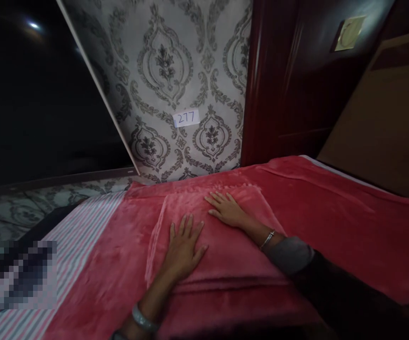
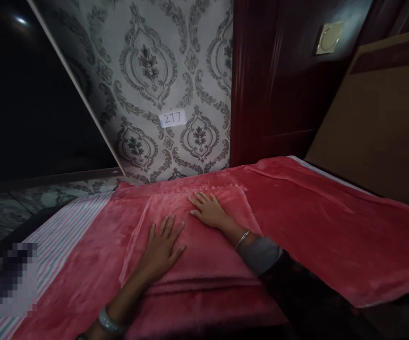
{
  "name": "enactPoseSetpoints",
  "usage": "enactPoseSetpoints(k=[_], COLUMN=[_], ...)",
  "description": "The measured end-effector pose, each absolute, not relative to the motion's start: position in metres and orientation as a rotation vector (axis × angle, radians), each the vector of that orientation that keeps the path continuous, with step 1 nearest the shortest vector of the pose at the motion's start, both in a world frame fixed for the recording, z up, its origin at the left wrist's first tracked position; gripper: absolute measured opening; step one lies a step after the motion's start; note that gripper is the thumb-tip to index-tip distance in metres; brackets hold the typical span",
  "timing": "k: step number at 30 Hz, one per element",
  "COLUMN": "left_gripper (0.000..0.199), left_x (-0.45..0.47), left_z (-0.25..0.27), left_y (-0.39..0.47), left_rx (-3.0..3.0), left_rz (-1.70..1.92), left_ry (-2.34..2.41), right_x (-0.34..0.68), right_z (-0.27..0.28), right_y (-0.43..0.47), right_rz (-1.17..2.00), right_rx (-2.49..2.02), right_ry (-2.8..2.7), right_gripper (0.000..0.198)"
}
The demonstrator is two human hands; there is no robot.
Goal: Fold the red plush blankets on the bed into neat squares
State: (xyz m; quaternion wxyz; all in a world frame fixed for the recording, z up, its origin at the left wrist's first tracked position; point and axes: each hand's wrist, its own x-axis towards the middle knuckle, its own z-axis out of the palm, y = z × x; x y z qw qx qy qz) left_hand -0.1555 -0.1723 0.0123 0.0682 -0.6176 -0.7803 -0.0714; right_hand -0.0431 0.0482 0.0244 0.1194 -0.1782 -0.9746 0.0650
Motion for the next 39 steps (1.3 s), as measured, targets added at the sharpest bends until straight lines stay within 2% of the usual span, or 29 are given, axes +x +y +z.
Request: enactPoseSetpoints(k=[5, 9, 14, 21, 39], left_gripper=[0.065, 0.06, 0.054, 0.059, 0.059], left_x=[-0.17, -0.2, -0.227, -0.229, -0.249], left_z=[0.017, 0.05, 0.085, 0.037, 0.022], left_y=[-0.176, -0.159, -0.11, -0.097, -0.097], left_rx=[-1.962, -2.108, -1.721, -1.465, -1.381], left_rz=[-0.231, -0.33, -0.274, -0.11, -0.399], left_ry=[-2.399, -2.479, -2.556, -2.636, -2.721], right_x=[-0.001, 0.027, 0.006, -0.002, 0.01], right_z=[0.031, 0.046, 0.057, 0.013, 0.004], right_y=[0.083, 0.107, 0.105, 0.092, 0.097], right_rz=[0.136, 0.256, 0.274, 0.01, 0.132], right_rx=[-0.914, -1.214, -1.222, -1.096, -1.095], right_ry=[-2.764, -2.746, -2.61, -2.557, -2.539], right_gripper=[0.054, 0.058, 0.06, 0.049, 0.054])
